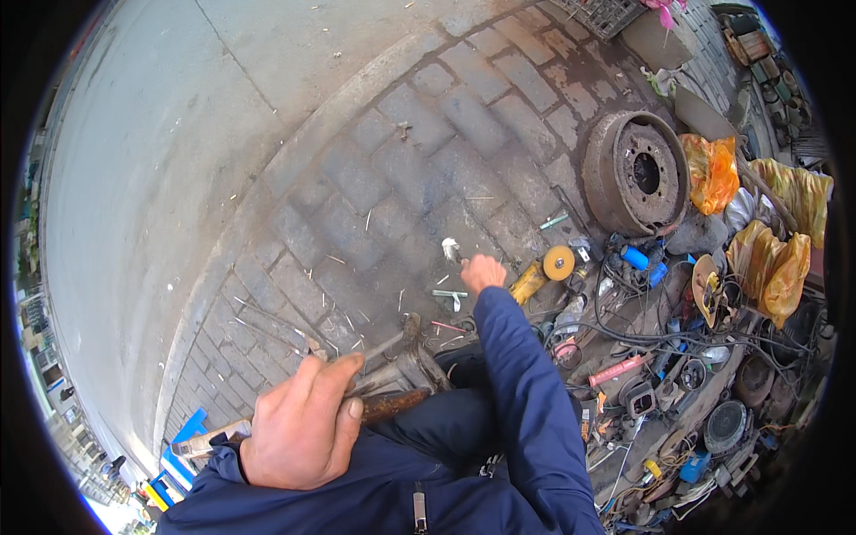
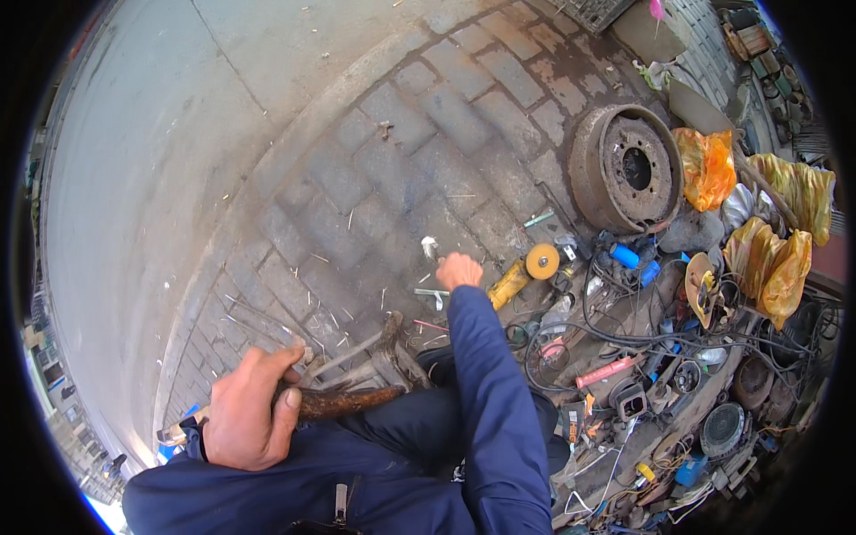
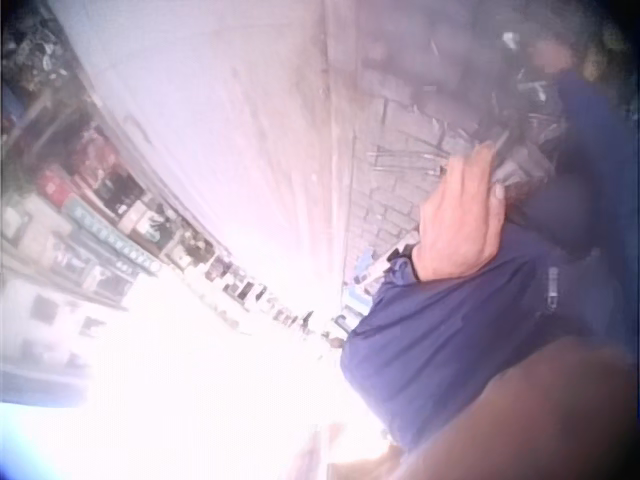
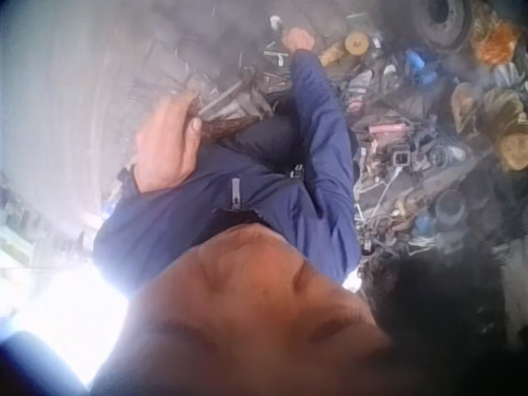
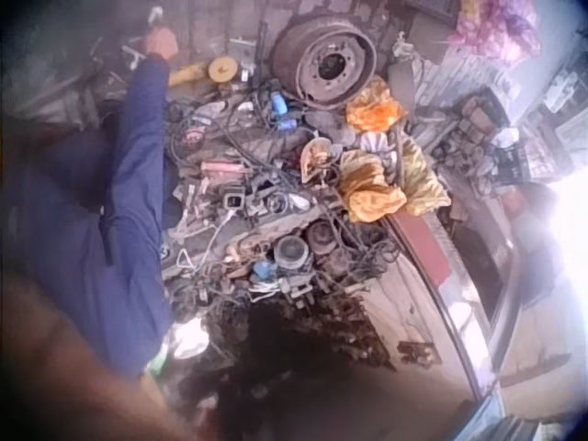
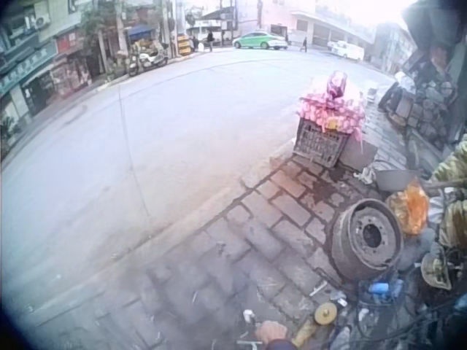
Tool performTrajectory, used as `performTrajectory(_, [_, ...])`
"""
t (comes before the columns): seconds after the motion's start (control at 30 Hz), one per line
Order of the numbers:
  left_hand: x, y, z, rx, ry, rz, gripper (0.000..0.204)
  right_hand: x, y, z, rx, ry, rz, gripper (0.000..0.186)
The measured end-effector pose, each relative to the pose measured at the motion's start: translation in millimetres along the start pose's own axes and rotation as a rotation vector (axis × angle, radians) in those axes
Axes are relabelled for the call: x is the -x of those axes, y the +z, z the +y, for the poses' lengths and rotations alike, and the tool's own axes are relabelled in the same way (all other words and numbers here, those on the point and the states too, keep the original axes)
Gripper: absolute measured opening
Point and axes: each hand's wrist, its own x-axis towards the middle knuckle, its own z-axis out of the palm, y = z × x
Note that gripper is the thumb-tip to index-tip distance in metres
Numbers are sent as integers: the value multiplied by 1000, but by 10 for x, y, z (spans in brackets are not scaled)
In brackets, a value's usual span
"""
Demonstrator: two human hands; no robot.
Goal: The person picks up a small metal tin, opens it, and walks through a cluttered workshop. They sit on the floor, open a cylindrical container, and transfer some of its contents into the tin. They then stand, return to a workbench, and use a brush to stir the contents of the tin.
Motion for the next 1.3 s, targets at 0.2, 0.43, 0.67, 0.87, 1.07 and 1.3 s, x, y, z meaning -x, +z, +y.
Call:
performTrajectory(0.2, [6, 41, -9, -32, -123, -9, 45, -48, -629, -174, -508, -387, 1064, 38])
performTrajectory(0.43, [57, 11, -70, -7, -125, -80, 45, -208, -150, 130, -220, -1, 340, 41])
performTrajectory(0.67, [48, 46, -51, -6, -117, -38, 34, -289, -161, 300, -440, 9, 574, 56])
performTrajectory(0.87, [75, 64, -83, -22, -72, -13, 34, 400, -1360, 87, -1198, -834, 949, 27])
performTrajectory(1.07, [50, 42, -69, -13, -94, -37, 34, 26, -119, -91, -299, 55, 316, 33])
performTrajectory(1.3, [73, 33, -86, -30, -46, -22, 30, 114, -681, 18, -645, -368, 1045, 22])
